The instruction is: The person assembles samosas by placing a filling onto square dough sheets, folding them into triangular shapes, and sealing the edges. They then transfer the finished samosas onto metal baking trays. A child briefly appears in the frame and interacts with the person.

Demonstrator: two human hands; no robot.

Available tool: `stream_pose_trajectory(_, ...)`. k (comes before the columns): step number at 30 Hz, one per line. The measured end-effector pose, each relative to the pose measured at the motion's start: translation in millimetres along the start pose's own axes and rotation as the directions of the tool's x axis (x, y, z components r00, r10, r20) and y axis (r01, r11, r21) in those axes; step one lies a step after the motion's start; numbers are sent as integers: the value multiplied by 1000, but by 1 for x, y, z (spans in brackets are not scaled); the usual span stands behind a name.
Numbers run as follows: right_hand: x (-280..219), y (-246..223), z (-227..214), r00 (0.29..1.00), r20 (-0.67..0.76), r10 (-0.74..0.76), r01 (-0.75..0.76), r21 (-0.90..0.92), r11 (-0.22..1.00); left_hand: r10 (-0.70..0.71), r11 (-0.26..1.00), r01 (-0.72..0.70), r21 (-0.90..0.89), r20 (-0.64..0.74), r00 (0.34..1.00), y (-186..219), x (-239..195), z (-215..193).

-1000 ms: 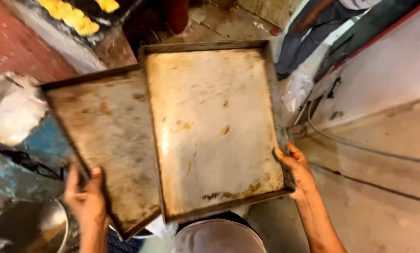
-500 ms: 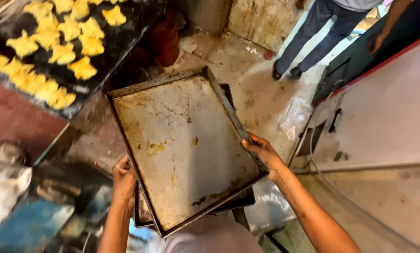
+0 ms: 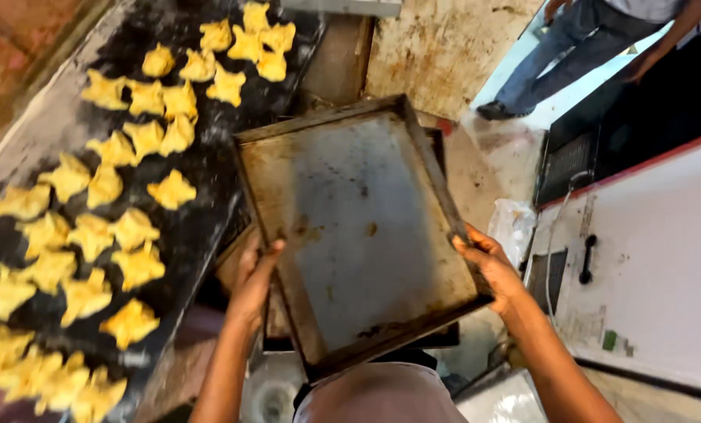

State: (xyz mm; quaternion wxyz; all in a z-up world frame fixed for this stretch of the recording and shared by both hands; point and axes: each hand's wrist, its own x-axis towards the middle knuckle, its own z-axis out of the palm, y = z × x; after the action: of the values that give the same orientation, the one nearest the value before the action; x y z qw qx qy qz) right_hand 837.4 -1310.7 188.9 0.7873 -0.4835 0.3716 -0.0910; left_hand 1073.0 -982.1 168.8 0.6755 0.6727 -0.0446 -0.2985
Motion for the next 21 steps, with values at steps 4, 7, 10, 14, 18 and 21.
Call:
stream_pose_trajectory(4,83,-57,-17,989,-145,18,-26,-57,998,-42,998,46,-46,81,996,27,104,51)
stream_pose_trajectory(7,169,-107,-23,995,-87,-41,31,-116,993,-1,991,19,-135,134,991,44,194,85)
stream_pose_trajectory(10,260,-165,-22,998,-13,-64,61,-183,981,-11,990,22,-139,78,997,65,279,118)
stream_pose_trajectory(14,383,-248,-17,999,43,-33,47,-380,924,-169,969,147,-197,-98,981,87,376,152)
stream_pose_trajectory(18,501,-321,0,979,204,-27,117,-444,889,83,967,-105,-232,-105,991,96,462,171)
stream_pose_trajectory(21,584,-364,23,951,304,-57,222,-543,810,46,955,-102,-277,-199,979,102,529,182)
